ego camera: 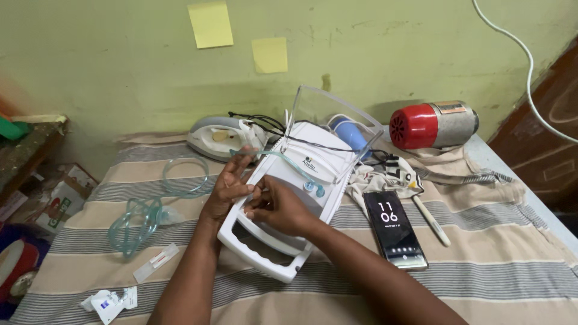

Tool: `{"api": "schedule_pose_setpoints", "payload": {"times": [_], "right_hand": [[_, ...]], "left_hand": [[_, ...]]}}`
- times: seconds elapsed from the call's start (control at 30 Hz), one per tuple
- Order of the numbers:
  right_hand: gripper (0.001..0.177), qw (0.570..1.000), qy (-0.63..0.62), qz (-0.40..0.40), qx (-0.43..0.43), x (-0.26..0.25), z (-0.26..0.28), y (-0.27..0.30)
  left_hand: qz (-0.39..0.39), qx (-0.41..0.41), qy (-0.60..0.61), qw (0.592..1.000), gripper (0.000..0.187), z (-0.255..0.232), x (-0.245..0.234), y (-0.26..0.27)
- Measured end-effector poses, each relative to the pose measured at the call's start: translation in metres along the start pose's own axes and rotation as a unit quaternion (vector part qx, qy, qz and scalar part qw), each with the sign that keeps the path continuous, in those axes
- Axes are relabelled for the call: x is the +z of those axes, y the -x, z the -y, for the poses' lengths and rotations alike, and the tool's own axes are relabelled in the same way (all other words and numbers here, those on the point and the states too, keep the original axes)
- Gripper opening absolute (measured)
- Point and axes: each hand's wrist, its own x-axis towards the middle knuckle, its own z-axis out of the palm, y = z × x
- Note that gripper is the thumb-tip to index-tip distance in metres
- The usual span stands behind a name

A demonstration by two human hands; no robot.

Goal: The person wipes the inside of a white plastic medical device with a white cloth. They then place a clear plastic mask with a blue hose into the device and close the lid. Finally, they plug in the power cord.

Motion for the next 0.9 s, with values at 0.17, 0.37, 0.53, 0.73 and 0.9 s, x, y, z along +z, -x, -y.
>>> {"api": "schedule_pose_setpoints", "payload": {"times": [0.17,0.37,0.53,0.73,0.9], "right_hand": [[0.035,0.999,0.005,0.043,-0.018,-0.006,-0.012,0.0],[0.035,0.991,0.116,0.054,-0.041,-0.005,0.01,0.011],[0.034,0.956,0.263,0.101,-0.078,-0.007,0.035,0.023],[0.026,0.94,0.285,0.179,-0.062,-0.024,0.043,0.027],[0.019,0.905,0.342,0.252,0.007,-0.047,0.049,0.035]], "left_hand": [[0.048,0.004,-0.021,0.999,0.103,-0.005,0.004,0.0],[0.04,0.011,-0.041,0.998,0.102,0.0,0.003,0.001],[-0.012,-0.001,-0.072,0.997,0.102,0.01,-0.005,-0.001],[-0.037,0.014,-0.085,0.996,0.093,0.016,-0.006,-0.003],[-0.028,0.014,-0.047,0.998,0.083,0.017,-0.005,-0.003]]}}
